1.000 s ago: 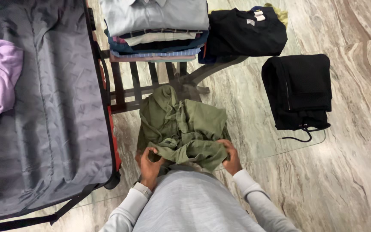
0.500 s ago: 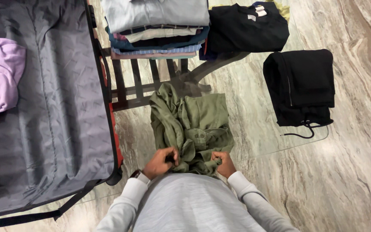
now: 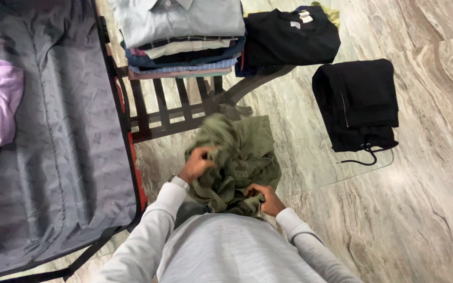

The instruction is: The person folds a plaid shirt, a grey shirt, a black t-shirt, and a pair of green trousers, placing each item into an open suitcase.

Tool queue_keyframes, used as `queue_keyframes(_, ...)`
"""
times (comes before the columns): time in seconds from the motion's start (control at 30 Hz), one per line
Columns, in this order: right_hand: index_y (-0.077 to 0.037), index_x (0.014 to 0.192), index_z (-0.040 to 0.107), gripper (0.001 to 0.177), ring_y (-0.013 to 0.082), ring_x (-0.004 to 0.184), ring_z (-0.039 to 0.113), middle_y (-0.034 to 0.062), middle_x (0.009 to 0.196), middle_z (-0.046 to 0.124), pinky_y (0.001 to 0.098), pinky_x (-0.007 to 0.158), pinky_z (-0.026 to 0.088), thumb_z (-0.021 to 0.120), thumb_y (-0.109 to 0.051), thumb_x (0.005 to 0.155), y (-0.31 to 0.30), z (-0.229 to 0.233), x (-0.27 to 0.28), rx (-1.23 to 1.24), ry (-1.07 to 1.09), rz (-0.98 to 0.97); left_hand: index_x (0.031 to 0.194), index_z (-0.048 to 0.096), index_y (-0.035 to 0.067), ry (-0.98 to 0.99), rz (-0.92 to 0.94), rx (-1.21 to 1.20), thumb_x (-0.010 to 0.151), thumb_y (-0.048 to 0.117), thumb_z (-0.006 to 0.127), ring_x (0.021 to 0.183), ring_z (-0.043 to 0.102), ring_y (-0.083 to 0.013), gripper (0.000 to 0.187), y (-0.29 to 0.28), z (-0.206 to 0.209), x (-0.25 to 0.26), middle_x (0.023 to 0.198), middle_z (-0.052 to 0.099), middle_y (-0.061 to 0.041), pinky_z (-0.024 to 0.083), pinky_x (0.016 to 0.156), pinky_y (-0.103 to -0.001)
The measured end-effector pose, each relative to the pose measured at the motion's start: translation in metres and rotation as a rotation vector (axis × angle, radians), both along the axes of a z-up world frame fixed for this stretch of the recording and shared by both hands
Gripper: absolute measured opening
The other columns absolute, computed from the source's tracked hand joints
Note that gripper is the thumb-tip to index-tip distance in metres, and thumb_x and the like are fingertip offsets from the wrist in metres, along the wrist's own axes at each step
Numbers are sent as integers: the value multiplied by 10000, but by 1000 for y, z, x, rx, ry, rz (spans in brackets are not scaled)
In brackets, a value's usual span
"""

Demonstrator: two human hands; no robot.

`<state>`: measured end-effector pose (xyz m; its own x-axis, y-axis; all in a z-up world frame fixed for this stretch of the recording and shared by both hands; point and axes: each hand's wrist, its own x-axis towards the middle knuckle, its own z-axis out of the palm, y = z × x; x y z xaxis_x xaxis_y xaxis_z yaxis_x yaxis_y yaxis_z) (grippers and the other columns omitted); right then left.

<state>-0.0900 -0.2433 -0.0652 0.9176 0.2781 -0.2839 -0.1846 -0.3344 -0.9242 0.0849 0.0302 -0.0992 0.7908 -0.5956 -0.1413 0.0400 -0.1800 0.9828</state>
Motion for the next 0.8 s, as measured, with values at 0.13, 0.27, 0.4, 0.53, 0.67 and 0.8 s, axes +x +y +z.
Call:
queue_keyframes(0.13,-47,1195,716,307,266,1113,662,94,1170,712,406,989,508,725,-96,892,-2,6,3,27,13,139,1203,688,-2,55,-287,578,911,300,673,1134,687,-374,420,-9,-4,-38,1215,714,-230,527,988,-444)
queue_keyframes(0.27,-51,1226,744,356,283,1159,636,112,1252,656,421,1023,481,725,-82,871,-17,-4,6,-16,56,322,1163,657,3,-442,-185,611,916,272,738,1141,533,-454,374,-5,-1,-71,1201,631,-262,396,980,-550)
queue_keyframes(0.4,7,1199,703,429,317,1285,563,146,1446,594,420,1048,459,707,-7,770,-42,-19,15,-133,-26,388,1307,601,54,-454,28,441,906,253,728,1208,539,-413,465,7,37,-82,1293,601,-209,447,1025,-496)
queue_keyframes(0.53,-44,1246,705,342,265,1157,656,130,1262,706,390,999,518,697,-113,912,-55,-10,21,-101,420,213,1432,537,125,-489,36,549,883,221,732,1233,507,-371,590,32,84,-92,1300,527,-169,406,1089,-511)
queue_keyframes(0.67,-52,1291,672,355,219,1201,619,95,1320,702,368,1030,493,617,-89,943,-50,-10,28,170,356,138,1475,523,237,-486,-53,563,812,124,725,1320,392,-393,703,50,91,-111,1449,412,-212,353,1107,-489)
queue_keyframes(0.8,-68,1320,653,382,195,1191,626,74,1307,710,342,1033,471,609,-88,941,-30,17,43,64,271,255,1532,463,267,-676,-171,645,840,66,704,1468,269,-366,760,53,78,-118,1562,331,-156,260,1186,-502)
